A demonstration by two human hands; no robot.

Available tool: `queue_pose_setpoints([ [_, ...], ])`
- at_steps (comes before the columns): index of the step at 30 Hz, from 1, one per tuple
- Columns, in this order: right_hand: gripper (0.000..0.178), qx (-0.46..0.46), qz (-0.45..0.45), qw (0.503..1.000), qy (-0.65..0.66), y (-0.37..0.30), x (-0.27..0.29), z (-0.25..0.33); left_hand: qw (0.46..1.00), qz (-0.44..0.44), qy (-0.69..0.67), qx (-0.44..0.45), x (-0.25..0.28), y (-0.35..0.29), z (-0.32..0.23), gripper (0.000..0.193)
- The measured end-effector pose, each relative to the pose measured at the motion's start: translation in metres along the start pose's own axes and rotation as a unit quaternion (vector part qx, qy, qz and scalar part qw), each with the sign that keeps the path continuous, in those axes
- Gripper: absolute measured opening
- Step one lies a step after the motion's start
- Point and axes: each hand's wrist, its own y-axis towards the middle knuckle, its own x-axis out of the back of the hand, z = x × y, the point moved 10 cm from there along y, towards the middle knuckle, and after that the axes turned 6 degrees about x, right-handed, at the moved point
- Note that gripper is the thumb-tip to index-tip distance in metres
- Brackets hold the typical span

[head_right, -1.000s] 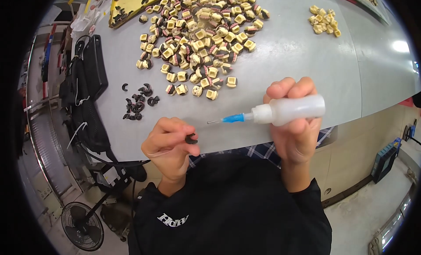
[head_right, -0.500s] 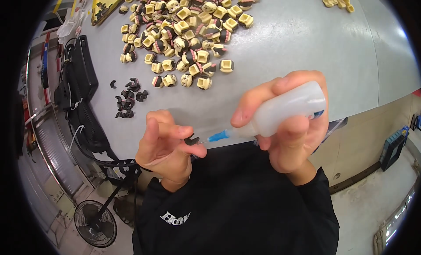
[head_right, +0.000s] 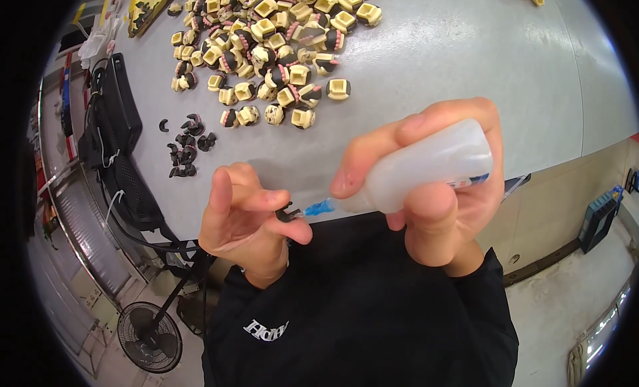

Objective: Assembling small gold-colored components by applying glue and attaching black parts.

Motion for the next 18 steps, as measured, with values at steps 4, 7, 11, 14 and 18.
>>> queue_pose_setpoints([
  [4,0.056,-0.033,0.019,0.999,-0.003,-0.0025,0.0008,-0.0045,1.000,-0.006,-0.007,0.003,0.0013,-0.0006,0.0005,0.074],
  [7,0.055,-0.004,0.028,0.999,-0.016,-0.0011,0.0011,-0.0032,1.000,-0.004,-0.006,0.011,0.0009,-0.0014,0.0022,0.074],
  [11,0.053,-0.002,0.029,0.999,-0.026,0.0005,0.0019,-0.0022,1.000,-0.007,-0.009,0.009,0.0008,-0.0007,0.0020,0.076],
  [14,0.053,-0.002,0.027,0.999,-0.030,0.0006,0.0061,-0.0020,1.000,-0.009,-0.021,0.009,0.0003,0.0014,0.0006,0.078],
  [18,0.054,0.007,0.015,1.000,-0.023,-0.0010,0.0094,-0.0042,1.000,0.000,-0.021,0.016,-0.0027,0.0041,0.0010,0.081],
])
